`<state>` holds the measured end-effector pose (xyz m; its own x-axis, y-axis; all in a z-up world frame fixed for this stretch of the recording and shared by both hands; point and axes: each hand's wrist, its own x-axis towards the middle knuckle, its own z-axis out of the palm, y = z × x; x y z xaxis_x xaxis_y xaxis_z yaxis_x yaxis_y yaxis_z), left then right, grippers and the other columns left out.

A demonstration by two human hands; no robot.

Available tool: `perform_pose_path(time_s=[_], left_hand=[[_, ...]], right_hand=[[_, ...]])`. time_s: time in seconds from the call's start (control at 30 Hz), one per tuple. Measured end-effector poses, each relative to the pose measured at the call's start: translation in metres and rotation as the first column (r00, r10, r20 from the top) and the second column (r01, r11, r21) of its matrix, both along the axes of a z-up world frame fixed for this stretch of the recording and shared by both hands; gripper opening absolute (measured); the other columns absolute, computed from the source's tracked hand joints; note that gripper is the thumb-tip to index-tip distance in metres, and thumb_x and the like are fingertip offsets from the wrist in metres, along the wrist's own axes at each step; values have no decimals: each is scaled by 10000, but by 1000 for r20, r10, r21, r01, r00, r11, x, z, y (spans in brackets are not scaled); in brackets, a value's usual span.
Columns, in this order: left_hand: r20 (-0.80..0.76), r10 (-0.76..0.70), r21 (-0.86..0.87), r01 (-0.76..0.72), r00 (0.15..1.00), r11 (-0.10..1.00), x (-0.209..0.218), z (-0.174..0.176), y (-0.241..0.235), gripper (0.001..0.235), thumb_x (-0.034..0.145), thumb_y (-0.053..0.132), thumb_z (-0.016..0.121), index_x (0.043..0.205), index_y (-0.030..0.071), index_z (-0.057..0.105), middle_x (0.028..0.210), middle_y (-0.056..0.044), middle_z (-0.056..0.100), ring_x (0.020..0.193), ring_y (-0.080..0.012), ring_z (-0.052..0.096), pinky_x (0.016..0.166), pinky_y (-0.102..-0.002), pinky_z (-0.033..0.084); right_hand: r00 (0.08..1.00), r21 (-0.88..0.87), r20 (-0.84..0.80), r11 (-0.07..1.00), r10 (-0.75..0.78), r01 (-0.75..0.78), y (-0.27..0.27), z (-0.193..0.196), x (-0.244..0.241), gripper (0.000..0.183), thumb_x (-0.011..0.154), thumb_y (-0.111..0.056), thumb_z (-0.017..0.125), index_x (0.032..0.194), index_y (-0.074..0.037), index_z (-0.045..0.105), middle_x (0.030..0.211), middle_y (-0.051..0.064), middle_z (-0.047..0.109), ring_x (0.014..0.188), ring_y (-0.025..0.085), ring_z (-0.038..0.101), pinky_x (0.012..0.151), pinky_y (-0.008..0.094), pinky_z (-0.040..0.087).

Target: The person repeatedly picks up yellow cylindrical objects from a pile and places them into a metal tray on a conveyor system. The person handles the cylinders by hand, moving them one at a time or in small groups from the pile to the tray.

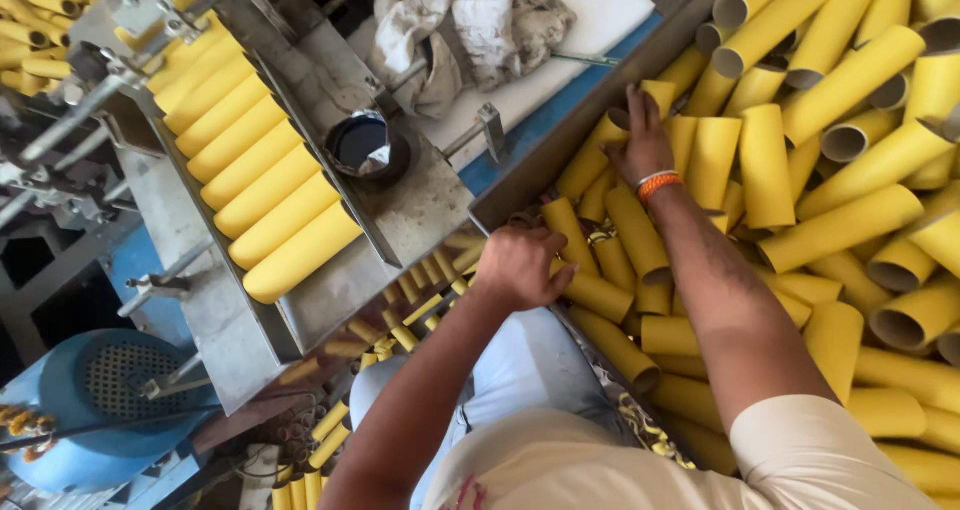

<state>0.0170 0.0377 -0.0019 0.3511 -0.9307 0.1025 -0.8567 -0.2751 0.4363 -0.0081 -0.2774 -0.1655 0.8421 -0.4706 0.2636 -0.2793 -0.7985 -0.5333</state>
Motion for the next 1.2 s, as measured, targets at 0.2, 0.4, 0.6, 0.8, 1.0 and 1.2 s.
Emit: perform_pose_path(time_s=[0.2, 0.4, 0.6, 0.8, 1.0, 1.2], left_hand=[[18, -12, 0, 12, 1000, 1000, 3, 6, 0, 423, 849, 475, 671, 1050, 107, 721, 887, -127, 713, 825, -337, 703, 730, -463, 557], [3, -18, 27, 18, 1000, 999, 4, 1, 0, 432, 868, 493, 644, 1062, 113, 714, 848, -114, 711, 781, -334, 699, 682, -470, 552], [0, 12, -27, -12, 1000, 1000, 1, -2, -1, 405, 870, 495, 609, 1057, 158, 732, 826, -125, 706, 743, -347, 691, 667, -487, 544], [98, 19, -130, -7, 995, 992, 0, -21, 0, 392, 919, 485, 637, 1065, 128, 701, 979, -115, 722, 942, -326, 709, 862, -450, 556], [-231, 60, -452, -161, 971, 877, -15, -10, 36, 686, 854, 394, 739, 1427, 96, 508, 1343, -159, 600, 1137, -314, 643, 1111, -484, 419], [-213, 360, -680, -403, 908, 613, -23, 23, 121, 774, 856, 445, 780, 1457, 78, 460, 1436, -186, 481, 1330, -413, 492, 1153, -527, 390]], right_hand=[[987, 311, -51, 937, -153, 161, -18, -30, 42, 1061, 789, -108, 744, 1642, -12, 122, 1545, 237, 442, 1243, 381, 639, 1039, 442, 510], [916, -18, 99, 920, -388, 392, -60, -46, 57, 751, 774, -52, 793, 1456, -50, 478, 1338, 269, 611, 1180, 452, 623, 1023, 468, 519], [917, -112, -324, 972, -231, 205, -67, -21, 60, 517, 792, -62, 764, 1296, -79, 649, 1257, 257, 662, 1136, 439, 645, 960, 478, 534], [944, -311, -299, 950, -139, 42, 12, -5, -21, 239, 980, -87, 639, 1170, -145, 771, 1101, 214, 739, 996, 416, 713, 903, 487, 561], [978, -98, 194, 991, -71, 91, 21, 114, -114, 176, 1022, -81, 714, 1193, -53, 744, 1093, 184, 740, 1010, 298, 733, 918, 382, 568], [790, 487, 612, 764, 48, -424, 89, 219, -85, 202, 1080, 63, 719, 1268, 51, 646, 1201, 126, 739, 1005, 126, 681, 965, 229, 560]])
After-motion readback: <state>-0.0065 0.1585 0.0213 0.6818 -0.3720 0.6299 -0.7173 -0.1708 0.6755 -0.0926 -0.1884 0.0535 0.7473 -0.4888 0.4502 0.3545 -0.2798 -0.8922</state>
